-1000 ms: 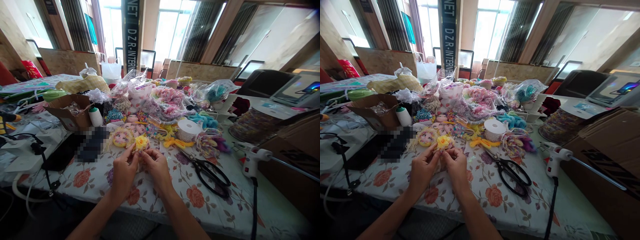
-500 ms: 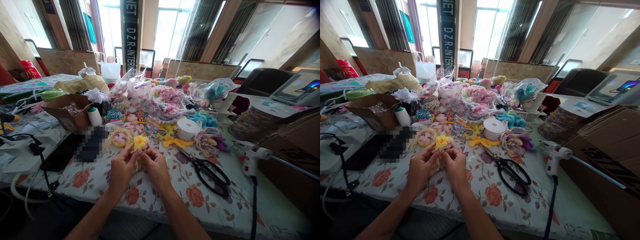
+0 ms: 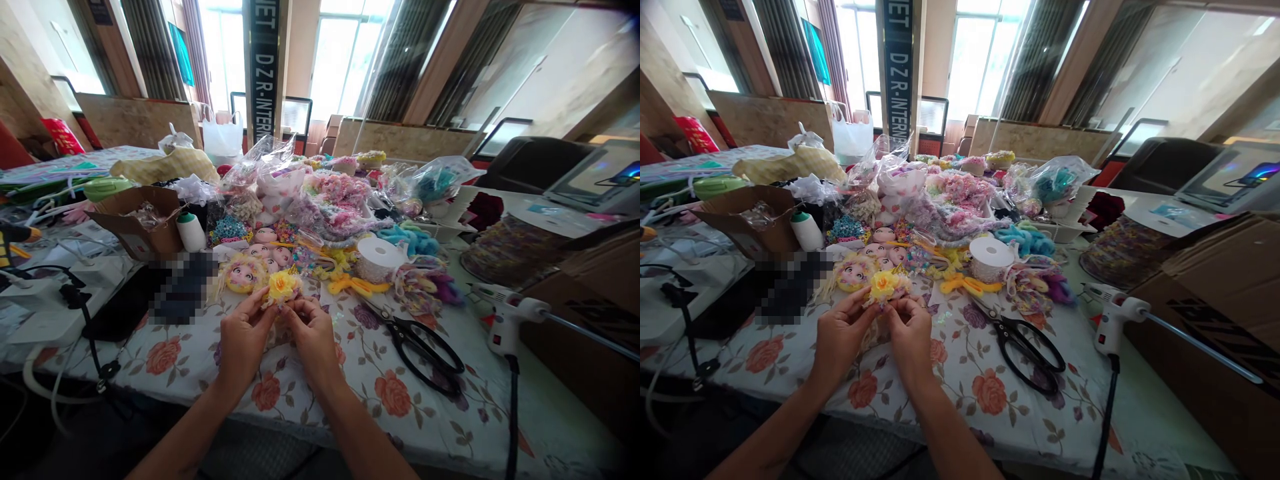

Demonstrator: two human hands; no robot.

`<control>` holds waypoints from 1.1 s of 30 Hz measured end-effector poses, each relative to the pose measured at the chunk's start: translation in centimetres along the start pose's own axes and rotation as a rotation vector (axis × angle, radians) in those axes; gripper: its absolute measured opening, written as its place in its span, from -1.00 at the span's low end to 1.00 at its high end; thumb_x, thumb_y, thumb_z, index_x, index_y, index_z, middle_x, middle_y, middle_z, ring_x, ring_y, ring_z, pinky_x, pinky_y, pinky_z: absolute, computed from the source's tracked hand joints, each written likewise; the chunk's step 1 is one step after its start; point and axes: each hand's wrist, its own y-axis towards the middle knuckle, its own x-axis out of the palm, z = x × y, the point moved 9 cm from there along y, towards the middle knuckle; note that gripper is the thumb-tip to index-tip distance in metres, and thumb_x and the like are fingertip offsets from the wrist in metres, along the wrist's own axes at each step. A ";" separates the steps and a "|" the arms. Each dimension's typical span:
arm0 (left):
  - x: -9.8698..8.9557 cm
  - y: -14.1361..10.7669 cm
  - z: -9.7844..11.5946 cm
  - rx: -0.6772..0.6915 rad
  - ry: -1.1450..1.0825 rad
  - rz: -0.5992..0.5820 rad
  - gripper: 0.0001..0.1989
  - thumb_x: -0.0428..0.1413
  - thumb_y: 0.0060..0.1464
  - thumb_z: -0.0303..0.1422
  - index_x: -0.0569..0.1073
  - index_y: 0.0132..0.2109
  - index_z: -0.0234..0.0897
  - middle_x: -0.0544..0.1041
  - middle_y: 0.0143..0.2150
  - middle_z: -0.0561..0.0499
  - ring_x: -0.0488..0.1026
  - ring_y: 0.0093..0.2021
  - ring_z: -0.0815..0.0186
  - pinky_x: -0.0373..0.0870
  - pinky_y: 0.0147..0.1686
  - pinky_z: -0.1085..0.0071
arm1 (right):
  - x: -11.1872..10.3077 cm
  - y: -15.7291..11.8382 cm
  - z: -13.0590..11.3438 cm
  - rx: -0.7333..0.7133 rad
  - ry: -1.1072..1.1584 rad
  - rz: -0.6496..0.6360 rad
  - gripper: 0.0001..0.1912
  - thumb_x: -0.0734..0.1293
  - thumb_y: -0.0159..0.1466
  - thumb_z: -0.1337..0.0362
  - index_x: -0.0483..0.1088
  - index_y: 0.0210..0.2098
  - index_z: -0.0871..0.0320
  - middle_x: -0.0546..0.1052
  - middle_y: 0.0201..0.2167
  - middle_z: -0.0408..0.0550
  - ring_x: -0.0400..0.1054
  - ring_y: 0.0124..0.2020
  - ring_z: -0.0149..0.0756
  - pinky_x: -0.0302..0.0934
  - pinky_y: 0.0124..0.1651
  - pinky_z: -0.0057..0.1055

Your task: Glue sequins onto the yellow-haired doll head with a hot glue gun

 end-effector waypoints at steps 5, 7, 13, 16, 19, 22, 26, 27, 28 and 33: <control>0.0 0.0 -0.2 -0.016 -0.016 -0.007 -0.54 0.23 -0.03 -0.23 0.49 0.02 -0.35 0.60 -0.08 -0.18 0.56 -0.12 0.10 0.51 -0.10 0.22 | 0.1 -0.1 -0.1 0.007 0.009 0.004 -0.77 0.40 0.06 0.15 0.43 -0.55 0.20 0.32 -0.38 -0.09 0.20 -0.48 -0.40 0.14 -0.51 -0.48; 0.0 0.1 -0.2 -0.021 -0.022 -0.007 -0.53 0.23 -0.04 -0.21 0.50 0.01 -0.36 0.60 -0.10 -0.18 0.57 -0.13 0.09 0.52 -0.12 0.22 | 0.1 -0.1 0.0 0.005 0.011 0.011 -0.77 0.40 0.05 0.14 0.43 -0.55 0.20 0.33 -0.37 -0.07 0.21 -0.47 -0.39 0.12 -0.53 -0.49; 0.0 0.0 -0.1 -0.037 -0.063 -0.008 -0.52 0.24 -0.05 -0.20 0.50 0.00 -0.37 0.61 -0.11 -0.18 0.57 -0.12 0.08 0.51 -0.10 0.21 | -0.1 -0.2 -0.1 -0.013 -0.010 0.031 -0.75 0.41 0.03 0.12 0.44 -0.55 0.19 0.34 -0.35 -0.06 0.22 -0.44 -0.36 0.12 -0.51 -0.48; 0.1 0.0 -0.2 -0.048 -0.089 -0.012 -0.52 0.25 -0.06 -0.21 0.50 0.00 -0.37 0.60 -0.10 -0.18 0.56 -0.12 0.08 0.51 -0.10 0.20 | -0.1 -0.2 -0.1 -0.012 0.004 0.033 -0.77 0.41 0.03 0.14 0.44 -0.56 0.19 0.34 -0.35 -0.07 0.21 -0.47 -0.39 0.12 -0.50 -0.46; 0.1 0.1 -0.2 -0.059 -0.113 -0.017 -0.52 0.26 -0.07 -0.22 0.50 -0.01 -0.38 0.60 -0.09 -0.20 0.56 -0.12 0.07 0.51 -0.09 0.20 | 0.0 -0.3 0.0 0.002 0.040 0.028 -0.77 0.42 0.03 0.14 0.45 -0.56 0.19 0.34 -0.36 -0.09 0.21 -0.49 -0.40 0.12 -0.51 -0.46; 0.3 0.2 -0.5 -0.088 -0.189 -0.039 -0.53 0.27 -0.07 -0.24 0.49 -0.01 -0.38 0.60 -0.09 -0.20 0.55 -0.09 0.08 0.49 -0.06 0.19 | 0.0 -0.2 0.2 0.023 0.071 0.014 -0.76 0.41 0.04 0.12 0.46 -0.55 0.19 0.34 -0.40 -0.11 0.20 -0.50 -0.41 0.10 -0.52 -0.48; 0.5 0.3 -0.8 -0.137 -0.292 -0.054 -0.54 0.28 -0.09 -0.28 0.49 -0.02 -0.38 0.59 -0.07 -0.21 0.54 -0.06 0.08 0.47 -0.03 0.19 | 0.0 -0.1 0.3 0.024 0.074 0.012 -0.77 0.41 0.06 0.14 0.47 -0.53 0.20 0.34 -0.40 -0.10 0.19 -0.48 -0.41 0.10 -0.51 -0.49; 0.5 0.3 -0.8 -0.142 -0.296 -0.052 -0.54 0.28 -0.09 -0.28 0.49 -0.03 -0.38 0.59 -0.07 -0.21 0.54 -0.07 0.08 0.47 -0.03 0.18 | 0.0 0.0 0.3 0.021 0.068 0.013 -0.78 0.42 0.06 0.14 0.47 -0.53 0.20 0.34 -0.40 -0.10 0.21 -0.46 -0.40 0.11 -0.49 -0.49; 0.5 0.3 -0.9 -0.145 -0.297 -0.048 -0.55 0.28 -0.09 -0.29 0.49 -0.03 -0.38 0.59 -0.08 -0.21 0.54 -0.07 0.07 0.47 -0.03 0.18 | -0.1 0.0 0.3 0.018 0.061 0.017 -0.78 0.42 0.05 0.15 0.48 -0.53 0.20 0.34 -0.39 -0.09 0.22 -0.44 -0.38 0.12 -0.47 -0.48; 0.5 0.4 -1.1 -0.145 -0.300 -0.045 -0.56 0.27 -0.09 -0.30 0.48 -0.04 -0.38 0.58 -0.06 -0.21 0.54 -0.06 0.08 0.46 -0.02 0.19 | -0.1 0.1 0.3 0.017 0.031 0.014 -0.77 0.42 0.05 0.14 0.49 -0.52 0.21 0.36 -0.35 -0.07 0.25 -0.39 -0.34 0.16 -0.41 -0.47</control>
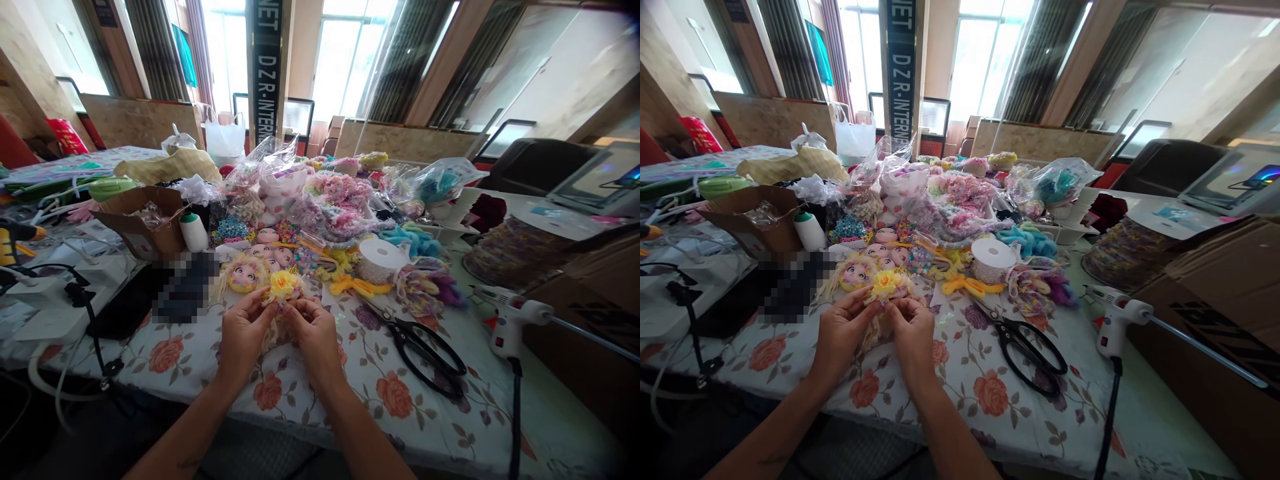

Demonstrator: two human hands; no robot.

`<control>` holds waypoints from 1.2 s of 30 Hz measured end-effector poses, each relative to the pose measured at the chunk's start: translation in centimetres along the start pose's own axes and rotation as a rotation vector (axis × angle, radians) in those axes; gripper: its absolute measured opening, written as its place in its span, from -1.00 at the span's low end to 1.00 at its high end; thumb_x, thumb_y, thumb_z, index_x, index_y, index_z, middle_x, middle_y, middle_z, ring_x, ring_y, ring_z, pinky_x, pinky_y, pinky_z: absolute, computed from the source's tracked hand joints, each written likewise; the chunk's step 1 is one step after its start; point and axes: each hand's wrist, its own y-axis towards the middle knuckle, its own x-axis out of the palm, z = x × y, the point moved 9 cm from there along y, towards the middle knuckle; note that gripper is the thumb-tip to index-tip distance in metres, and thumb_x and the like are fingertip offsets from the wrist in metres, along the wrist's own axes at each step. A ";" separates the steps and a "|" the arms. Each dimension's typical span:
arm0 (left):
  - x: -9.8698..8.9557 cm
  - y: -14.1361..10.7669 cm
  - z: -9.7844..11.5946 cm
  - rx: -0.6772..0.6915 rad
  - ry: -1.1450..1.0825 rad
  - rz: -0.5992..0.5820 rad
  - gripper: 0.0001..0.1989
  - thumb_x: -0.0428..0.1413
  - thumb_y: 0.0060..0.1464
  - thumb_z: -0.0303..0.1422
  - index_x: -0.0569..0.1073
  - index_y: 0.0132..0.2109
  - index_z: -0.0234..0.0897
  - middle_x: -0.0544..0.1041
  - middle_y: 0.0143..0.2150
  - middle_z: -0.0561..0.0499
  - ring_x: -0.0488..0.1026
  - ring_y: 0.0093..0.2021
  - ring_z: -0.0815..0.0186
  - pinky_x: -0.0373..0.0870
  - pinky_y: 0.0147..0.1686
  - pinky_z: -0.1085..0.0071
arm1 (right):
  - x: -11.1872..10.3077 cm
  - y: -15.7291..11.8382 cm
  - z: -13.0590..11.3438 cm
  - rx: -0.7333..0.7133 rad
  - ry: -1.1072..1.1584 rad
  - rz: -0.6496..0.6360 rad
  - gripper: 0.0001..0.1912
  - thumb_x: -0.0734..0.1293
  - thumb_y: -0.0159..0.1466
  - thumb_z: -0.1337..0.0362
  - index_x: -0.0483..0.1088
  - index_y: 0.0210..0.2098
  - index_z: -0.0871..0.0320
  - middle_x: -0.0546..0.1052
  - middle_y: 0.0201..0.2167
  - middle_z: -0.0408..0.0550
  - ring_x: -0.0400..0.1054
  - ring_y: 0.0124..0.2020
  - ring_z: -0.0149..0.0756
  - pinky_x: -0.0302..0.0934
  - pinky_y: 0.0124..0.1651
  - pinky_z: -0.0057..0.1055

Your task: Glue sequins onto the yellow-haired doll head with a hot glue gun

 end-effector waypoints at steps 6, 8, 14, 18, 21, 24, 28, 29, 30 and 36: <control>0.3 0.0 -0.3 0.004 -0.007 -0.027 -0.55 0.26 -0.07 -0.28 0.45 -0.02 -0.38 0.57 -0.05 -0.21 0.52 -0.04 0.08 0.44 -0.02 0.21 | -0.2 0.3 0.4 0.017 -0.014 -0.003 -0.76 0.41 0.04 0.12 0.51 -0.51 0.20 0.41 -0.36 -0.05 0.28 -0.37 -0.31 0.19 -0.37 -0.45; 0.4 -0.1 -0.2 0.002 -0.005 -0.029 -0.52 0.26 -0.08 -0.28 0.43 0.00 -0.39 0.56 -0.04 -0.23 0.52 -0.04 0.08 0.44 -0.04 0.22 | -0.2 0.4 0.6 0.022 -0.022 -0.007 -0.78 0.40 0.05 0.13 0.50 -0.52 0.19 0.42 -0.38 -0.07 0.28 -0.37 -0.32 0.18 -0.36 -0.44; 0.7 -0.3 0.4 -0.009 -0.019 -0.042 -0.51 0.24 -0.06 -0.25 0.40 0.00 -0.39 0.57 -0.09 -0.21 0.53 -0.09 0.10 0.45 -0.11 0.29 | -0.3 0.3 0.9 0.045 -0.028 -0.005 -0.78 0.42 0.02 0.14 0.48 -0.51 0.18 0.43 -0.49 -0.10 0.26 -0.44 -0.34 0.15 -0.40 -0.44; 0.5 -0.3 0.3 0.004 0.004 -0.047 -0.53 0.24 -0.04 -0.22 0.41 -0.01 -0.38 0.59 -0.13 -0.20 0.54 -0.11 0.10 0.46 -0.14 0.30 | -0.3 0.3 0.6 0.019 -0.047 -0.016 -0.75 0.43 0.01 0.11 0.50 -0.53 0.20 0.41 -0.38 -0.06 0.25 -0.43 -0.35 0.15 -0.42 -0.45; 0.3 -0.1 0.1 0.027 0.031 -0.048 -0.55 0.24 -0.03 -0.21 0.42 -0.03 -0.37 0.59 -0.12 -0.21 0.54 -0.09 0.09 0.44 -0.10 0.27 | -0.2 0.3 0.4 -0.006 -0.059 -0.025 -0.76 0.43 0.03 0.12 0.50 -0.53 0.21 0.37 -0.35 -0.05 0.25 -0.40 -0.36 0.15 -0.42 -0.46; 0.3 0.0 0.0 0.041 0.082 -0.043 -0.58 0.23 -0.03 -0.21 0.45 -0.06 -0.36 0.60 -0.13 -0.21 0.55 -0.11 0.09 0.44 -0.09 0.25 | 0.0 0.3 0.6 0.004 -0.049 -0.034 -0.74 0.43 0.04 0.11 0.49 -0.53 0.21 0.35 -0.35 -0.06 0.24 -0.43 -0.37 0.13 -0.45 -0.47; 0.2 0.0 0.0 0.040 0.113 -0.032 -0.60 0.23 -0.03 -0.21 0.46 -0.08 -0.36 0.61 -0.14 -0.19 0.56 -0.12 0.09 0.45 -0.11 0.25 | 0.0 0.1 0.2 -0.018 -0.063 -0.025 -0.74 0.43 0.03 0.10 0.49 -0.54 0.21 0.37 -0.38 -0.06 0.25 -0.42 -0.35 0.16 -0.44 -0.46; 0.2 0.0 0.0 0.036 0.113 -0.030 -0.60 0.23 -0.04 -0.21 0.47 -0.08 -0.36 0.61 -0.14 -0.19 0.56 -0.13 0.09 0.46 -0.11 0.26 | 0.0 0.1 0.0 -0.029 -0.069 -0.021 -0.75 0.43 0.02 0.11 0.50 -0.54 0.21 0.37 -0.38 -0.06 0.26 -0.42 -0.35 0.17 -0.43 -0.45; 0.1 0.0 0.0 0.032 0.114 -0.026 -0.59 0.24 -0.04 -0.21 0.47 -0.07 -0.35 0.61 -0.14 -0.18 0.56 -0.13 0.09 0.46 -0.12 0.26 | 0.0 0.1 -0.1 -0.036 -0.071 -0.017 -0.75 0.43 0.02 0.12 0.50 -0.55 0.21 0.38 -0.38 -0.05 0.26 -0.42 -0.35 0.17 -0.43 -0.45; 0.0 0.0 -0.1 0.022 0.139 -0.005 -0.58 0.26 -0.07 -0.22 0.47 -0.07 -0.36 0.61 -0.14 -0.19 0.57 -0.14 0.10 0.49 -0.14 0.28 | 0.1 0.1 0.0 -0.028 -0.069 -0.023 -0.77 0.41 0.03 0.14 0.47 -0.57 0.20 0.36 -0.39 -0.07 0.23 -0.48 -0.39 0.16 -0.49 -0.47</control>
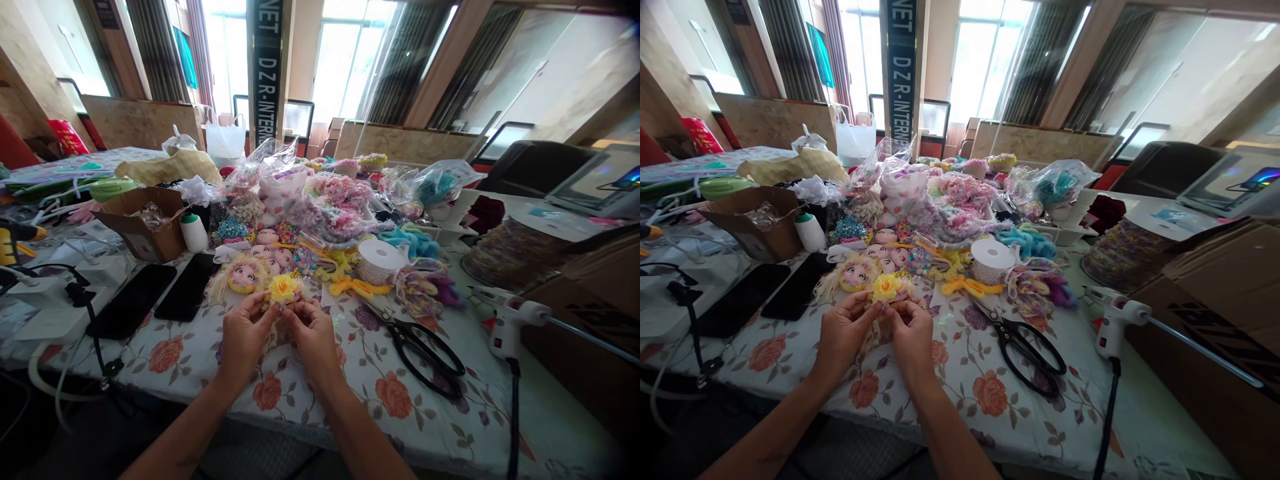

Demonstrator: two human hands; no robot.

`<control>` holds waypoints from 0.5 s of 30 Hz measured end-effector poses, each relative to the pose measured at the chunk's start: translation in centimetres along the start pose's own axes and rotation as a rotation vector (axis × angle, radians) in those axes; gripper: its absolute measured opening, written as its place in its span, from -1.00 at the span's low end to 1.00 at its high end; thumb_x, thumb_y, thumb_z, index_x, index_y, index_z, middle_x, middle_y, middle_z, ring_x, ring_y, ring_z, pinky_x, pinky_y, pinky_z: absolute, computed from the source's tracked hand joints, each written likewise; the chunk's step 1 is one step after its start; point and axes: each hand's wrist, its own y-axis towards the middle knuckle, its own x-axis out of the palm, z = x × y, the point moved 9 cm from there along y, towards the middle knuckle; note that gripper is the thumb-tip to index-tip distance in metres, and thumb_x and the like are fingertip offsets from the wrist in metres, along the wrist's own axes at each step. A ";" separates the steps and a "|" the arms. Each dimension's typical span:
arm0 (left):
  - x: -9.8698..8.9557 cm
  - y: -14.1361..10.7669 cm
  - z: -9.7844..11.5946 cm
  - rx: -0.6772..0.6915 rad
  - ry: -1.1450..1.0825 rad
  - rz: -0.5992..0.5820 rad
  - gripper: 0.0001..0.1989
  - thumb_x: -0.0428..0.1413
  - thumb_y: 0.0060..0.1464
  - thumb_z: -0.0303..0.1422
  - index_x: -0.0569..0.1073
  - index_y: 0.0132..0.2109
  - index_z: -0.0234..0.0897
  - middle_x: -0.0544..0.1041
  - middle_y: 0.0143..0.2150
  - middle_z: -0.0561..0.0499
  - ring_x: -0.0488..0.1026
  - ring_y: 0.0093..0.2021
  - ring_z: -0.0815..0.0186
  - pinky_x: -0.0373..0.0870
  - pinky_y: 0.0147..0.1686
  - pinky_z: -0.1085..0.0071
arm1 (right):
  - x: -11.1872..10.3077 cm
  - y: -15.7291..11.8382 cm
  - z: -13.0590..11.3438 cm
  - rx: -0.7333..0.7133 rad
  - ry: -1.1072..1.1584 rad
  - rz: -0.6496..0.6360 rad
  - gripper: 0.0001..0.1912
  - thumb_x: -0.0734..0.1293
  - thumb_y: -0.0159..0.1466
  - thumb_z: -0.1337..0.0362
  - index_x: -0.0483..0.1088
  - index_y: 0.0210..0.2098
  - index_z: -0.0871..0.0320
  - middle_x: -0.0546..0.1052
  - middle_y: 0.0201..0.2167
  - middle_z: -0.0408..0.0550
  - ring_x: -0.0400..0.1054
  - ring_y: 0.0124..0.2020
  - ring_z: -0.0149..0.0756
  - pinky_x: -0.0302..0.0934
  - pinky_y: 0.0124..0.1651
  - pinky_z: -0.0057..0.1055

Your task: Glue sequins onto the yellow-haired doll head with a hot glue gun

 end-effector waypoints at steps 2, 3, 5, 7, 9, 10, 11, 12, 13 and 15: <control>0.0 0.0 0.0 -0.003 0.003 0.007 -0.58 0.26 -0.07 -0.23 0.48 -0.07 -0.36 0.62 -0.14 -0.19 0.57 -0.14 0.10 0.49 -0.15 0.28 | 0.1 0.0 0.3 0.020 0.005 -0.011 -0.77 0.40 0.03 0.14 0.46 -0.56 0.20 0.36 -0.42 -0.10 0.21 -0.52 -0.41 0.14 -0.51 -0.47; -0.1 0.0 0.0 -0.003 0.005 0.010 -0.58 0.26 -0.07 -0.23 0.48 -0.08 -0.36 0.62 -0.14 -0.19 0.57 -0.15 0.09 0.50 -0.15 0.28 | 0.2 0.0 0.4 0.027 0.007 -0.016 -0.77 0.40 0.03 0.15 0.45 -0.56 0.20 0.35 -0.43 -0.11 0.20 -0.53 -0.42 0.13 -0.51 -0.47; -0.1 0.0 -0.1 -0.001 0.004 0.012 -0.58 0.26 -0.07 -0.23 0.48 -0.08 -0.36 0.62 -0.15 -0.19 0.57 -0.15 0.09 0.50 -0.15 0.27 | 0.2 0.0 0.5 0.028 0.001 -0.014 -0.78 0.40 0.04 0.16 0.45 -0.56 0.21 0.34 -0.44 -0.11 0.19 -0.53 -0.42 0.12 -0.52 -0.47; -0.1 0.0 -0.1 0.007 0.002 0.009 -0.58 0.26 -0.07 -0.23 0.48 -0.07 -0.36 0.62 -0.15 -0.19 0.57 -0.15 0.09 0.49 -0.14 0.26 | 0.1 0.1 0.5 0.013 -0.012 -0.004 -0.78 0.40 0.04 0.16 0.45 -0.56 0.21 0.34 -0.42 -0.09 0.20 -0.51 -0.41 0.12 -0.52 -0.48; -0.1 0.0 -0.2 0.011 -0.001 0.008 -0.58 0.26 -0.08 -0.23 0.49 -0.07 -0.36 0.62 -0.16 -0.19 0.58 -0.16 0.09 0.49 -0.14 0.25 | 0.0 0.1 0.4 -0.001 -0.021 0.005 -0.78 0.40 0.03 0.17 0.45 -0.57 0.22 0.33 -0.40 -0.07 0.20 -0.48 -0.39 0.13 -0.51 -0.48; -0.1 0.0 -0.2 0.011 -0.001 0.012 -0.58 0.26 -0.08 -0.22 0.49 -0.08 -0.36 0.62 -0.17 -0.18 0.58 -0.16 0.08 0.49 -0.15 0.25 | 0.0 0.1 0.3 -0.006 -0.022 0.007 -0.78 0.40 0.03 0.17 0.45 -0.57 0.22 0.33 -0.40 -0.07 0.21 -0.47 -0.38 0.13 -0.51 -0.48; -0.2 0.0 -0.2 0.011 -0.001 0.016 -0.57 0.27 -0.09 -0.22 0.49 -0.08 -0.36 0.62 -0.17 -0.18 0.58 -0.17 0.08 0.50 -0.15 0.25 | 0.0 0.2 0.3 -0.011 -0.021 0.008 -0.77 0.40 0.03 0.16 0.45 -0.57 0.22 0.33 -0.40 -0.07 0.21 -0.47 -0.38 0.13 -0.51 -0.48; -0.2 0.0 -0.2 0.010 -0.002 0.019 -0.57 0.27 -0.09 -0.22 0.50 -0.08 -0.36 0.63 -0.18 -0.18 0.58 -0.17 0.08 0.50 -0.15 0.24 | 0.0 0.1 0.2 -0.014 -0.019 0.010 -0.77 0.41 0.03 0.16 0.45 -0.57 0.22 0.33 -0.40 -0.07 0.21 -0.46 -0.37 0.13 -0.51 -0.48; -0.2 0.0 -0.2 0.008 -0.004 0.020 -0.58 0.27 -0.09 -0.22 0.50 -0.08 -0.36 0.63 -0.18 -0.18 0.58 -0.17 0.08 0.49 -0.15 0.24 | -0.1 0.1 0.1 -0.016 -0.018 0.013 -0.77 0.41 0.03 0.15 0.46 -0.58 0.22 0.33 -0.40 -0.07 0.21 -0.46 -0.37 0.13 -0.50 -0.48; -0.2 0.0 -0.2 0.005 -0.012 0.017 -0.58 0.27 -0.09 -0.23 0.50 -0.08 -0.36 0.62 -0.16 -0.19 0.57 -0.16 0.08 0.49 -0.14 0.24 | -0.1 0.1 0.0 -0.019 -0.017 0.018 -0.76 0.42 0.02 0.15 0.46 -0.59 0.21 0.34 -0.42 -0.07 0.21 -0.46 -0.36 0.14 -0.49 -0.46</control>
